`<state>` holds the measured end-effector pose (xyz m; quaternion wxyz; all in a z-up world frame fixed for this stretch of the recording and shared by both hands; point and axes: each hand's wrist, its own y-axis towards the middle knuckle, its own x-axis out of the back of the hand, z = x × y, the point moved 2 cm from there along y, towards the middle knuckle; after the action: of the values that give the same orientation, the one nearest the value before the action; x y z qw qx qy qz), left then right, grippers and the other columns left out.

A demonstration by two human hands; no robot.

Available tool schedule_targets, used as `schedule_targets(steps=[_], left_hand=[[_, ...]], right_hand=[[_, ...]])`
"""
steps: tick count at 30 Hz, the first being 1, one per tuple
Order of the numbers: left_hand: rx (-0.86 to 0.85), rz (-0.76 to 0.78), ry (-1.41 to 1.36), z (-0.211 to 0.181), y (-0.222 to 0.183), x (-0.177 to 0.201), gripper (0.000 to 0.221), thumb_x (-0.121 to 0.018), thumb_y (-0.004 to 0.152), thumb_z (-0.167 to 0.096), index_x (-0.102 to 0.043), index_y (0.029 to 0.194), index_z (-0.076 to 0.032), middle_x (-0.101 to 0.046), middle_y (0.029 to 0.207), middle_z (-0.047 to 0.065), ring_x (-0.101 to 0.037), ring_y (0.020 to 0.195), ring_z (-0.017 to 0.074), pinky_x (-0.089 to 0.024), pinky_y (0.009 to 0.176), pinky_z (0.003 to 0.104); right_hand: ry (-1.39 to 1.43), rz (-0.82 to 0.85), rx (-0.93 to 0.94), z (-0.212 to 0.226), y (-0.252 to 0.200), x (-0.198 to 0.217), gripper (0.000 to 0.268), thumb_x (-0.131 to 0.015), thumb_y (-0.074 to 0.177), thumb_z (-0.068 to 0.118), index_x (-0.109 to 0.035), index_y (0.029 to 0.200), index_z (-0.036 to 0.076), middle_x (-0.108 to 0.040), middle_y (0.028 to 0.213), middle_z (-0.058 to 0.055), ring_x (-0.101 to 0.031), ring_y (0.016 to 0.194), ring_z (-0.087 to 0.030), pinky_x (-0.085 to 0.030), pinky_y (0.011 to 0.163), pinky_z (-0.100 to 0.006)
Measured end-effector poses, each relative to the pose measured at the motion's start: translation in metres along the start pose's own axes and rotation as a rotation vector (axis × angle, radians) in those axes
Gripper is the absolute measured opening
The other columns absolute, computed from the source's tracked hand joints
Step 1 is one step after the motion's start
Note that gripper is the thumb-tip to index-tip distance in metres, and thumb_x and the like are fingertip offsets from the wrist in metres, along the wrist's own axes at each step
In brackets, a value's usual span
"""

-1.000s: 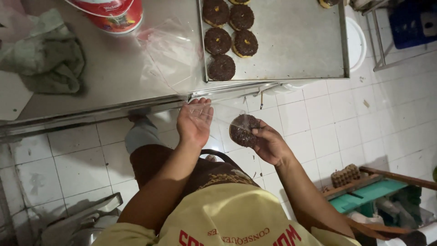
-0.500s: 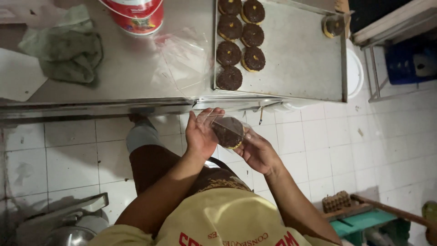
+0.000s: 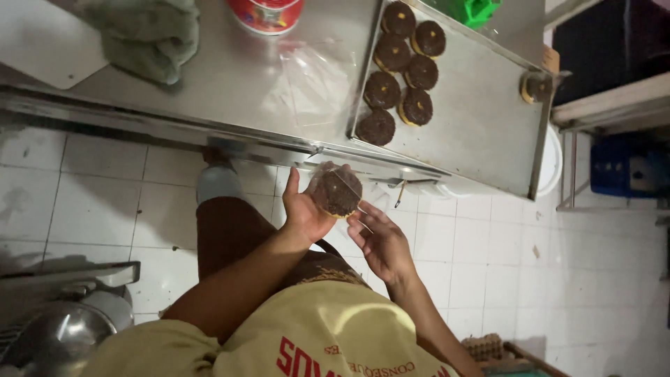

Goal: Packaging chocolate-covered donuts into individual plastic bags and sealing them at a bakery workstation.

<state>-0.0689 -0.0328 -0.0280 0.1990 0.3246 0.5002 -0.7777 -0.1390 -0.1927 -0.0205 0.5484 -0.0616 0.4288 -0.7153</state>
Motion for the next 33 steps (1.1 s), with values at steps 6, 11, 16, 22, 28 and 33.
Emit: schedule_targets(steps=[6, 11, 16, 22, 28, 33], left_hand=[[-0.009, 0.147, 0.068, -0.006, 0.009, 0.001, 0.075, -0.055, 0.091, -0.069, -0.062, 0.138, -0.011, -0.064, 0.139, 0.021, -0.059, 0.129, 0.0402, -0.045, 0.112, 0.058], [-0.005, 0.163, 0.057, -0.004, 0.017, 0.001, 0.073, -0.057, 0.09, -0.071, -0.069, 0.132, -0.012, -0.07, 0.128, 0.016, -0.063, 0.122, 0.0362, -0.049, 0.108, 0.052], [-0.023, 0.207, 0.031, -0.003, 0.006, -0.01, 0.08, -0.052, 0.089, -0.077, -0.066, 0.137, -0.014, -0.069, 0.131, 0.013, -0.061, 0.124, 0.0335, -0.048, 0.109, 0.05], [-0.061, 0.365, 0.013, 0.003, 0.005, -0.028, 0.09, -0.053, 0.084, -0.081, -0.059, 0.146, -0.016, -0.065, 0.139, 0.014, -0.056, 0.133, 0.033, -0.039, 0.119, 0.05], [0.048, 0.736, 0.19, 0.017, -0.054, -0.073, 0.115, -0.043, 0.075, -0.095, -0.037, 0.16, -0.017, -0.045, 0.16, 0.011, -0.036, 0.151, 0.0304, -0.02, 0.129, 0.046], [0.345, 0.314, 0.391, -0.005, -0.076, -0.063, 0.094, -0.059, 0.08, -0.085, -0.071, 0.121, -0.002, -0.074, 0.116, 0.026, -0.072, 0.104, 0.0439, -0.053, 0.101, 0.055]], right_hand=[[0.235, 0.044, 0.041, 0.018, -0.017, -0.007, 0.061, -0.051, 0.095, 0.041, -0.061, 0.135, -0.004, -0.063, 0.134, -0.026, -0.063, 0.126, -0.039, -0.055, 0.104, -0.045], [0.087, 0.112, 0.113, 0.02, -0.015, -0.023, 0.056, -0.058, 0.093, 0.034, -0.058, 0.138, 0.001, -0.056, 0.145, -0.022, -0.055, 0.136, -0.038, -0.048, 0.111, -0.043], [0.016, 0.121, 0.229, 0.018, -0.007, -0.029, 0.035, -0.065, 0.093, 0.017, -0.064, 0.126, 0.004, -0.064, 0.136, -0.017, -0.06, 0.13, -0.034, -0.051, 0.107, -0.041], [0.025, 0.133, 0.339, 0.039, -0.019, -0.055, 0.012, -0.056, 0.103, 0.023, -0.062, 0.099, 0.013, -0.065, 0.136, -0.01, -0.061, 0.128, -0.029, -0.048, 0.107, -0.044], [0.165, 0.354, 0.402, 0.079, -0.025, -0.041, 0.019, -0.051, 0.103, 0.032, -0.058, 0.091, 0.019, -0.072, 0.122, -0.009, -0.07, 0.113, -0.028, -0.055, 0.098, -0.043], [0.088, 0.524, 0.349, 0.117, -0.049, -0.029, 0.021, -0.046, 0.102, 0.03, -0.045, 0.09, 0.014, -0.077, 0.093, -0.024, -0.076, 0.105, -0.036, -0.06, 0.089, -0.049]])
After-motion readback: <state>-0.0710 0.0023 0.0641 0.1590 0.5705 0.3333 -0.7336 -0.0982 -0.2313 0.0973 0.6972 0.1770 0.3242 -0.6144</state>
